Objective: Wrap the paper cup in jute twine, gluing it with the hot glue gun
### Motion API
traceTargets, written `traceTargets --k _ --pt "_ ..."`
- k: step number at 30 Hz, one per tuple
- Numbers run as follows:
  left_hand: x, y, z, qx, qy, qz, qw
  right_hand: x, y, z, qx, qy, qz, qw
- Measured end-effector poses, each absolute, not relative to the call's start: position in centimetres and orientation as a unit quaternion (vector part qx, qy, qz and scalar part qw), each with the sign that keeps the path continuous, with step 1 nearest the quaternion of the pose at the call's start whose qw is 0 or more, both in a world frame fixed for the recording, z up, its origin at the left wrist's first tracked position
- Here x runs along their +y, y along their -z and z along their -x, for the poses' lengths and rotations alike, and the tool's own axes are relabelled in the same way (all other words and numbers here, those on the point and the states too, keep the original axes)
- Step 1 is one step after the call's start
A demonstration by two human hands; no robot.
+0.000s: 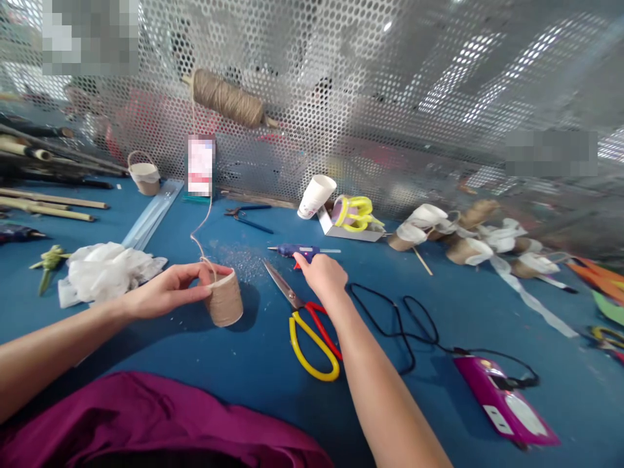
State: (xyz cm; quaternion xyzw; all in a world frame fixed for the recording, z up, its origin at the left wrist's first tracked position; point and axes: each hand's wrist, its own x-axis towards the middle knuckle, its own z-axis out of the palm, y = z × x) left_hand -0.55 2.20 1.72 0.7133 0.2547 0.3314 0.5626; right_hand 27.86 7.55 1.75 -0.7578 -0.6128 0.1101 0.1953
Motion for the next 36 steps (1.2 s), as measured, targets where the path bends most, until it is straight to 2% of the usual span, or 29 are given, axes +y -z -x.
traceTargets --k 3,5,9,11,14,16,21,25,36 --pt "2.1 -1.8 0.5 0.260 -0.324 -0.721 0.554 6.3 -3.7 -25.6 -0.646 -0.067 0.736 0.191" --pt "2.0 -1.9 0.4 0.266 -0.316 -0.723 0.554 5.2 -5.1 -23.3 -0.697 -0.089 0.685 0.192" --pt "1.8 -1.9 0.3 0.278 -0.303 -0.726 0.550 3.7 -6.9 -18.6 -0.804 -0.252 0.504 0.191" --pt "1.8 -1.8 0.2 0.292 -0.296 -0.731 0.541 3.6 -7.2 -17.0 -0.816 -0.303 0.457 0.183" --pt "1.8 -1.8 0.2 0.303 -0.294 -0.727 0.541 3.7 -7.2 -16.0 -0.796 -0.349 0.459 0.184" --pt "1.8 -1.8 0.2 0.297 -0.298 -0.711 0.564 3.6 -7.2 -16.3 -0.772 -0.375 0.463 0.223" --pt "1.8 -1.9 0.2 0.265 -0.317 -0.635 0.653 2.5 -7.3 -18.7 -0.735 -0.325 0.501 0.320" --pt "1.8 -1.8 0.1 0.261 -0.323 -0.595 0.688 1.5 -6.8 -20.4 -0.687 -0.353 0.522 0.362" --pt "1.4 -2.5 0.0 0.247 -0.314 -0.548 0.735 0.7 -4.5 -21.5 -0.609 -0.420 0.539 0.403"
